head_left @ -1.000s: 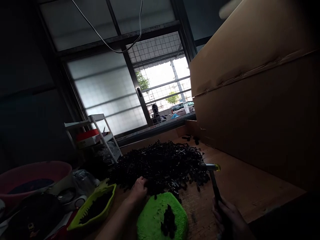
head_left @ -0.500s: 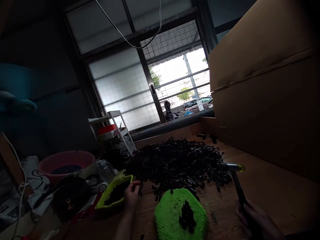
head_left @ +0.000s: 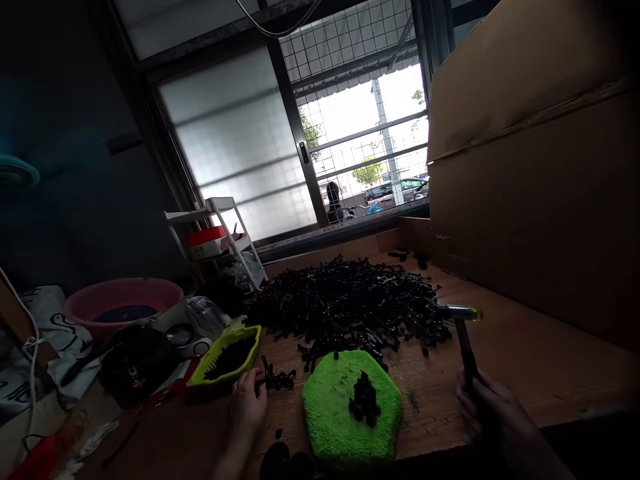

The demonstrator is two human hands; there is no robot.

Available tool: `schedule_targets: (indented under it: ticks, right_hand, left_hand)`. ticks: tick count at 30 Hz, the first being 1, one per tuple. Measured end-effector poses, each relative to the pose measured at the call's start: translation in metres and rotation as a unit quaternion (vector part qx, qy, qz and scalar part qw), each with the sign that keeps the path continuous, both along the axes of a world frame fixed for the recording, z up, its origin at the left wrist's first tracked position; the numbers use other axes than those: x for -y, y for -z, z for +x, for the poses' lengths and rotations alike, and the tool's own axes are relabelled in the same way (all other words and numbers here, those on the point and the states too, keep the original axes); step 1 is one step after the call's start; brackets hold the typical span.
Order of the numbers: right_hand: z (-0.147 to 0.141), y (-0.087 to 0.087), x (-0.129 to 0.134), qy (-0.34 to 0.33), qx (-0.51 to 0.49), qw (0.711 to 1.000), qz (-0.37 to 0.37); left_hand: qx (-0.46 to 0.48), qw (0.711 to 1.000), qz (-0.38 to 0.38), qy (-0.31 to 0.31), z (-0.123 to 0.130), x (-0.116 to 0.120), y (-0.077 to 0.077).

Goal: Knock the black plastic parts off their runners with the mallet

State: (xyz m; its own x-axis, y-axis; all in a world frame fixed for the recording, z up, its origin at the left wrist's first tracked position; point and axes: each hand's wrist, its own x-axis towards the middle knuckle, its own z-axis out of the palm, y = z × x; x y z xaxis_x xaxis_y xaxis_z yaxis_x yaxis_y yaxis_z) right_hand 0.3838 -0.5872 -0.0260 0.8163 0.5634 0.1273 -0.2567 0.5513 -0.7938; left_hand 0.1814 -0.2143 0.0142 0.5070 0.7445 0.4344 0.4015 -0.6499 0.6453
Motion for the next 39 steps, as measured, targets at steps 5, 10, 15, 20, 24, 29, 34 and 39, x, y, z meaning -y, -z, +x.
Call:
schedule_targets:
  ticks: [5, 10, 15, 20, 24, 29, 34, 39]
  right_hand:
    - [0.003, 0.004, 0.001, -0.009, 0.002, 1.0, -0.006]
    - [0.005, 0.009, 0.002, -0.013, 0.001, 1.0, -0.012]
    - [0.006, 0.009, 0.003, -0.002, 0.024, 0.999, -0.023]
    - [0.004, 0.006, 0.003, -0.004, 0.029, 0.999, -0.015]
    - [0.0, 0.001, 0.004, 0.002, 0.011, 1.0, -0.012]
    - [0.0, 0.003, 0.004, 0.01, -0.008, 1.0, -0.011]
    - [0.006, 0.013, 0.004, 0.003, -0.011, 1.0, -0.009]
    - [0.012, 0.019, 0.005, -0.002, -0.02, 1.0, -0.009]
  left_hand:
    - [-0.017, 0.981, 0.073, 0.178, 0.019, 0.091, -0.027]
    - [-0.098, 0.902, 0.027, 0.419, 0.042, 0.147, -0.05]
    - [-0.148, 0.897, 0.063, 0.411, 0.057, 0.152, -0.048]
    - [-0.149, 0.915, 0.071, 0.367, 0.05, 0.147, -0.042]
    - [-0.125, 0.929, 0.037, 0.347, 0.035, 0.137, -0.042]
    - [-0.1, 0.933, -0.026, 0.346, 0.026, 0.129, -0.034]
    - [-0.001, 0.952, -0.089, 0.294, 0.025, 0.123, -0.019]
    - [0.071, 0.957, -0.154, 0.237, 0.017, 0.114, -0.012]
